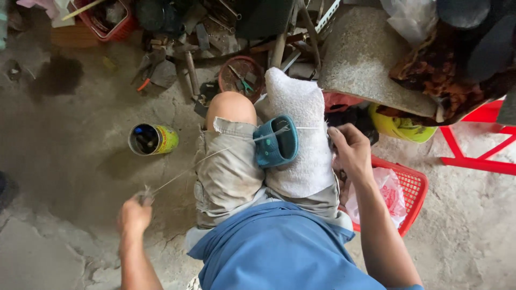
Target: The person sits with a teal slipper on their lap, using a needle and white thread to sew the sole. They repeatedly push the needle through the material and pull the thread tight to secure the stitching.
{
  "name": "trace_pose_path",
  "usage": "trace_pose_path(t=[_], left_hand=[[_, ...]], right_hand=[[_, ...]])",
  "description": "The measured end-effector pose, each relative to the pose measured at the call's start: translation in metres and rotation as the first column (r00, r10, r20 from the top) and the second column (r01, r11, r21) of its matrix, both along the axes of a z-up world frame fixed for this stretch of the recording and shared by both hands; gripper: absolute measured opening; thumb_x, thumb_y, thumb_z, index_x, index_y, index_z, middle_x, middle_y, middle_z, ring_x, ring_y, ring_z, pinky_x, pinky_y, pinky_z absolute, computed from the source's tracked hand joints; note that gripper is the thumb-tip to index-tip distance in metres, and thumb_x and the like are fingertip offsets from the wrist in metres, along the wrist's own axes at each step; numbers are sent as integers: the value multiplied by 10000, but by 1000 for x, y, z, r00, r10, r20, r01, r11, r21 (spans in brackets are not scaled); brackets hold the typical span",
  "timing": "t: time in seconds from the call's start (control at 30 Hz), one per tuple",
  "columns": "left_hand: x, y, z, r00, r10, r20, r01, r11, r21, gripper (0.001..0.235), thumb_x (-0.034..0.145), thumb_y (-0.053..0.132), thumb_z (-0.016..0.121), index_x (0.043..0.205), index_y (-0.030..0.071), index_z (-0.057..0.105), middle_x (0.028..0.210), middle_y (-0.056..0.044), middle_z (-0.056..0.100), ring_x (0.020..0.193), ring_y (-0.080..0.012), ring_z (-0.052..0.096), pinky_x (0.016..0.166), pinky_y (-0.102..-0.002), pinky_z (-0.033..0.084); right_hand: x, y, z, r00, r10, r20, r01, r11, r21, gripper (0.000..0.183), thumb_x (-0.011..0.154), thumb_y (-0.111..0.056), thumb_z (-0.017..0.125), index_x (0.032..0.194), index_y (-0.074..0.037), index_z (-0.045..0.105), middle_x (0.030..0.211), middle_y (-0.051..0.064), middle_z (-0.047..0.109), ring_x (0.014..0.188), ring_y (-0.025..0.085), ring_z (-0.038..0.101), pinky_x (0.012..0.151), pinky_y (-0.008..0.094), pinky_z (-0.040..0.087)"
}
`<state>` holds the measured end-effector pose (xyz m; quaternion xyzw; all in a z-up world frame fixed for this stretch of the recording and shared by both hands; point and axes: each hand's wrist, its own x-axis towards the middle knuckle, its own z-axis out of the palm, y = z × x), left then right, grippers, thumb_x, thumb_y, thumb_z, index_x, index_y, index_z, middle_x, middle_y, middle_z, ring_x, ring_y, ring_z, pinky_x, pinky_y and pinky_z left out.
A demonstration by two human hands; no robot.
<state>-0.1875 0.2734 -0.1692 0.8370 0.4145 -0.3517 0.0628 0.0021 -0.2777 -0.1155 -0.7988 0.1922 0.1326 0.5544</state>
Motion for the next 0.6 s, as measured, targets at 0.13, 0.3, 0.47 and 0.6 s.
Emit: trace_pose_path(t=[0.13,0.3,0.47,0.6], left_hand=[[70,-83,60,946,49,321,-19,995,-97,489,1018,205,616,1460,-4,590,1275,-285,687,1214,-433,645,1001,-564,507],[152,-191,148,194,-96,976,542,840,-25,210,997,-19,625,1196,-14,690,1015,-177,677,1000,-343,675,921,-435,546],[164,-272,132,225,-101,969,745,659,-104,485,897,251,788,1352,157,650,1126,-82,690,970,-338,720,714,-461,601],[170,-284,124,273,-206,940,777,624,-89,262,966,229,680,1227,222,703,959,-6,636,817,-287,731,639,-408,607]], right_hand=[[-16,-9,15,1000,12,8,-11,999,-41,146,1014,-210,715,947,-83,745,740,115,686,715,169,630,648,345,511],[-15,-5,37,934,-199,295,-97,656,748,255,1015,-236,544,801,-98,561,1378,233,629,1401,367,565,998,429,571],[-10,23,80,905,-125,406,-199,720,665,235,978,-235,517,816,-67,486,888,212,568,829,355,618,678,421,509],[3,54,94,773,407,487,-441,896,-48,678,806,-153,862,1376,38,548,1311,279,616,689,256,628,504,331,479]])
